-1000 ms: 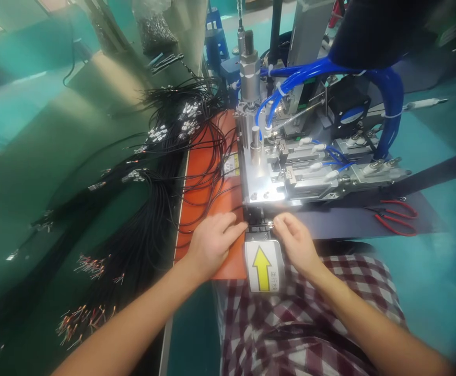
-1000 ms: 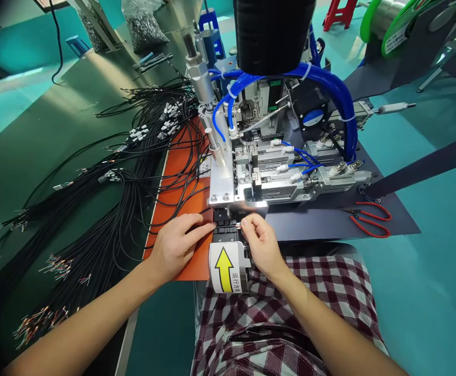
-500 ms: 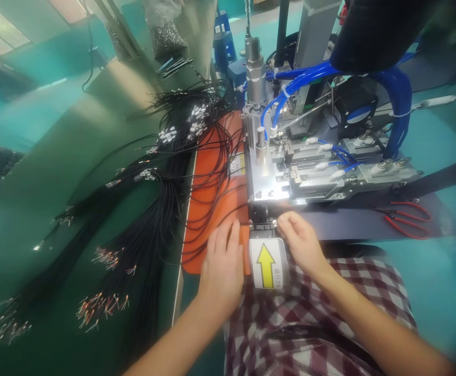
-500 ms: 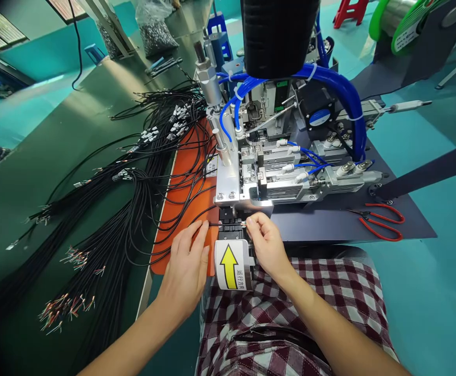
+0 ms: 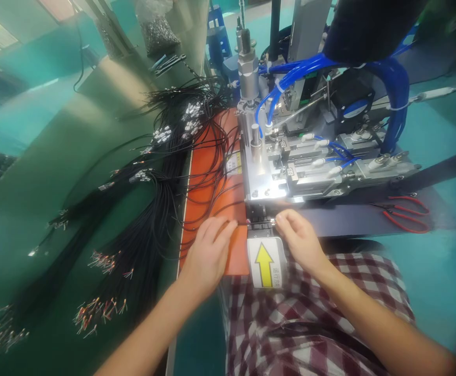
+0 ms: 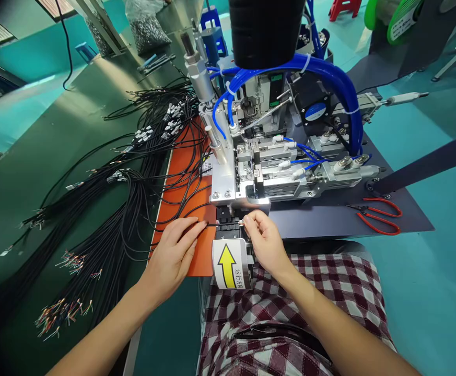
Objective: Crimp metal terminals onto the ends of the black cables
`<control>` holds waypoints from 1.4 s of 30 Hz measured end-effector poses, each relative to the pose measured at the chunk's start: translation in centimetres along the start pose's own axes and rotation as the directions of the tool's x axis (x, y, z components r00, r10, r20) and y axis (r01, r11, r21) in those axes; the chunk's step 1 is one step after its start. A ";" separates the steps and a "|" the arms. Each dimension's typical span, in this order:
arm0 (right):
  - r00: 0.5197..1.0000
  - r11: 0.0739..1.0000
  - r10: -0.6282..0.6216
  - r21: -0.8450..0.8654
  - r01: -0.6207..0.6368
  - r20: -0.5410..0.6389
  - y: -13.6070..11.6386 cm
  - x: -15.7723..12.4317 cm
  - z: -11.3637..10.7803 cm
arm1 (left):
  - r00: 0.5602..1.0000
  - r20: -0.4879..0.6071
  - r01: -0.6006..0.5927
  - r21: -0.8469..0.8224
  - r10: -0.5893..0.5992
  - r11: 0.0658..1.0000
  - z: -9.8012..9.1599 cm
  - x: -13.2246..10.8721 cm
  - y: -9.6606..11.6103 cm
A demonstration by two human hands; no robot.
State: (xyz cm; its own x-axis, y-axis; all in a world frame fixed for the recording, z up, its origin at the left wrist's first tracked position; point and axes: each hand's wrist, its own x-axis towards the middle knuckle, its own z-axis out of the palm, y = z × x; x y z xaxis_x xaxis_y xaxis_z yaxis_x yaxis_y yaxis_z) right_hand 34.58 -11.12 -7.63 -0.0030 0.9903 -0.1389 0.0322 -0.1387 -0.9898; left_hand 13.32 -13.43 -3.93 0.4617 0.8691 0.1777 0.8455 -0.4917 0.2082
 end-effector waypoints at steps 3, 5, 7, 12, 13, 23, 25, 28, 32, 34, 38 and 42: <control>1.000 1.000 0.003 0.001 -0.003 0.002 -0.1 0.0 0.0 | 0.995 0.093 -0.039 0.119 0.028 0.992 -0.7 1.0 1.1; 1.000 1.000 0.005 0.005 -0.005 0.007 -0.2 0.0 0.0 | 0.974 0.227 -0.049 0.199 0.002 0.979 -1.6 2.1 2.4; 1.000 1.000 0.006 0.011 -0.006 0.012 -0.2 0.0 0.0 | 0.935 0.353 -0.048 0.250 -0.045 0.967 -2.5 3.2 3.8; 1.000 1.000 0.008 0.030 -0.009 0.019 -0.3 0.0 -0.1 | 0.855 0.504 -0.010 0.256 -0.125 0.967 -3.9 5.0 5.4; 1.000 0.999 0.011 0.033 -0.012 0.021 -0.3 0.0 -0.1 | 0.859 0.498 -0.002 0.229 -0.116 0.973 -4.0 5.1 5.4; 1.000 0.998 0.013 0.061 -0.014 0.015 0.1 -0.1 -0.1 | 0.903 0.395 0.134 0.108 -0.167 0.985 -3.4 4.3 5.9; 1.000 0.998 0.008 0.069 -0.009 0.014 0.3 -0.1 -0.2 | 0.923 0.354 0.127 0.090 -0.151 0.988 -3.0 3.6 5.7; 1.000 0.998 0.009 0.067 -0.009 0.001 0.6 -0.3 -0.5 | 0.964 0.218 0.148 0.020 -0.149 0.989 -2.2 2.4 4.8; 1.000 0.999 0.019 0.030 -0.019 -0.008 0.9 -0.3 -0.8 | 0.984 0.056 0.175 -0.126 -0.169 0.976 -1.0 1.3 2.9; 1.000 1.000 0.016 0.006 -0.016 -0.006 0.9 -0.3 -0.6 | 0.986 0.023 0.167 -0.157 -0.166 0.973 -0.4 0.9 2.1; 1.000 1.000 -0.008 -0.023 0.008 -0.028 0.6 -0.2 0.1 | 0.993 -0.028 0.110 -0.161 -0.116 0.981 0.5 0.6 1.1; 0.999 1.000 0.010 0.000 -0.010 -0.044 0.3 -0.2 0.2 | 0.992 -0.090 0.071 -0.138 -0.084 0.988 1.0 0.4 0.8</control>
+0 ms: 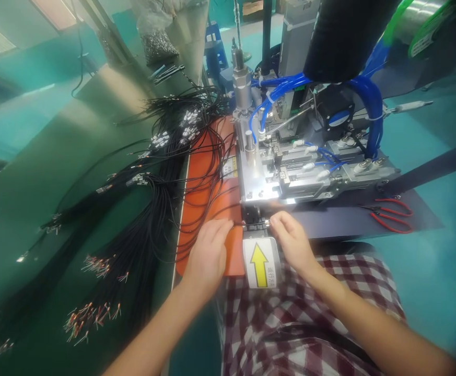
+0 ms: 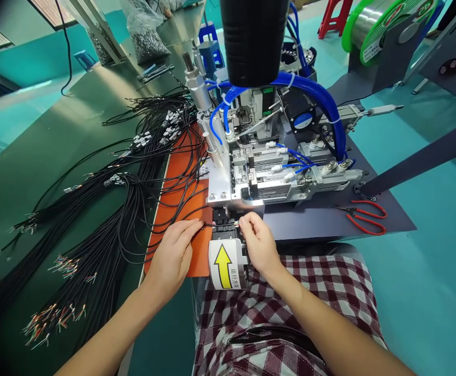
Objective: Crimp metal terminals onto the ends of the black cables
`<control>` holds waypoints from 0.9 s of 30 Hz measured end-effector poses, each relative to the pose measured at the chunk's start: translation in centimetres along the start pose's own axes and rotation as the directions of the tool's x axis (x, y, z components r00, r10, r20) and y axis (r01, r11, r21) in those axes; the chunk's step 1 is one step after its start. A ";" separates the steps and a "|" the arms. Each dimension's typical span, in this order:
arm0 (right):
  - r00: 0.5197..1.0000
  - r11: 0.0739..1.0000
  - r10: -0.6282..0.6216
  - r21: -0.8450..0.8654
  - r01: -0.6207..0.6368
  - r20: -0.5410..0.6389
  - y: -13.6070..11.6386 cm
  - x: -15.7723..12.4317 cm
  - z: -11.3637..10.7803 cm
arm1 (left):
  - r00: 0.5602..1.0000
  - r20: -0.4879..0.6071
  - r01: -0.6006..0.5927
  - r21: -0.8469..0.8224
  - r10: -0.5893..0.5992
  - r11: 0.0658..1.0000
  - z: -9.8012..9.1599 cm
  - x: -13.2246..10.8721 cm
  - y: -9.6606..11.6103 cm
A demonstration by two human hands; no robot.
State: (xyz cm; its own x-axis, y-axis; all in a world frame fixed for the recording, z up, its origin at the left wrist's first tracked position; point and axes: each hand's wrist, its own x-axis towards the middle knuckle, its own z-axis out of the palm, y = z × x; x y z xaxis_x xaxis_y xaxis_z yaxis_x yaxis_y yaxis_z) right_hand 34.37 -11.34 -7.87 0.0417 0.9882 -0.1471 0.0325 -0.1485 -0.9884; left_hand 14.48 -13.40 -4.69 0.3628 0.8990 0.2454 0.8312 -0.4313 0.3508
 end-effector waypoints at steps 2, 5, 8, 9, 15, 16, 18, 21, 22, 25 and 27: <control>0.999 0.999 0.032 0.020 -0.032 -0.020 -0.1 -0.1 -0.5 | 1.000 -0.015 -0.007 0.009 0.007 1.000 0.1 -0.1 -0.1; 0.993 0.997 0.072 0.045 -0.068 -0.094 0.2 -0.7 -2.0 | 1.000 -0.018 -0.007 0.002 0.007 1.000 0.1 -0.1 -0.1; 0.982 0.992 0.121 0.055 -0.114 -0.146 1.1 -1.9 -3.8 | 1.000 -0.025 -0.009 -0.019 0.009 1.000 0.0 -0.1 0.0; 0.977 0.989 0.144 0.055 -0.137 -0.159 1.5 -2.3 -4.4 | 1.000 -0.029 -0.009 -0.027 0.008 1.000 0.0 0.0 0.0; 0.950 0.973 0.230 0.049 -0.225 -0.211 4.1 -5.2 -6.9 | 0.997 -0.033 0.063 -0.110 -0.067 0.992 0.0 -0.4 0.1; 0.948 0.971 0.237 0.047 -0.233 -0.211 4.5 -5.6 -7.2 | 0.995 -0.030 0.088 -0.128 -0.092 0.988 -0.1 -0.4 0.1; 0.938 0.962 0.271 0.039 -0.269 -0.216 5.3 -6.5 -7.7 | 0.991 -0.029 0.126 -0.163 -0.132 0.979 -0.2 -0.4 0.1; 0.915 0.942 0.336 0.058 -0.331 -0.223 6.7 -7.8 -8.1 | 0.986 -0.031 0.156 -0.215 -0.166 0.964 -0.3 0.4 -0.3; 0.911 0.936 0.351 0.071 -0.344 -0.216 7.2 -8.1 -8.0 | 0.984 -0.034 0.162 -0.230 -0.174 0.960 -0.3 0.9 -0.5; 0.881 0.912 0.409 0.138 -0.386 -0.239 8.3 -9.2 -7.5 | 0.985 -0.048 0.151 -0.250 -0.168 0.956 -0.3 2.3 -1.0; 0.865 0.899 0.434 0.178 -0.400 -0.252 8.7 -9.9 -6.9 | 0.984 -0.062 0.144 -0.248 -0.164 0.958 -0.2 2.9 -1.3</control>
State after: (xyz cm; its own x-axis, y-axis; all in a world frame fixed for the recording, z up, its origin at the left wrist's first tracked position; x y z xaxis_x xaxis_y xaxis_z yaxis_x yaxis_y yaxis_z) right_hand 41.12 -22.72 -14.76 0.3022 0.7808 -0.5468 -0.1648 -0.5222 -0.8368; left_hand 14.41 -10.24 -4.23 0.1943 0.9510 0.2404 0.7440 -0.3026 0.5958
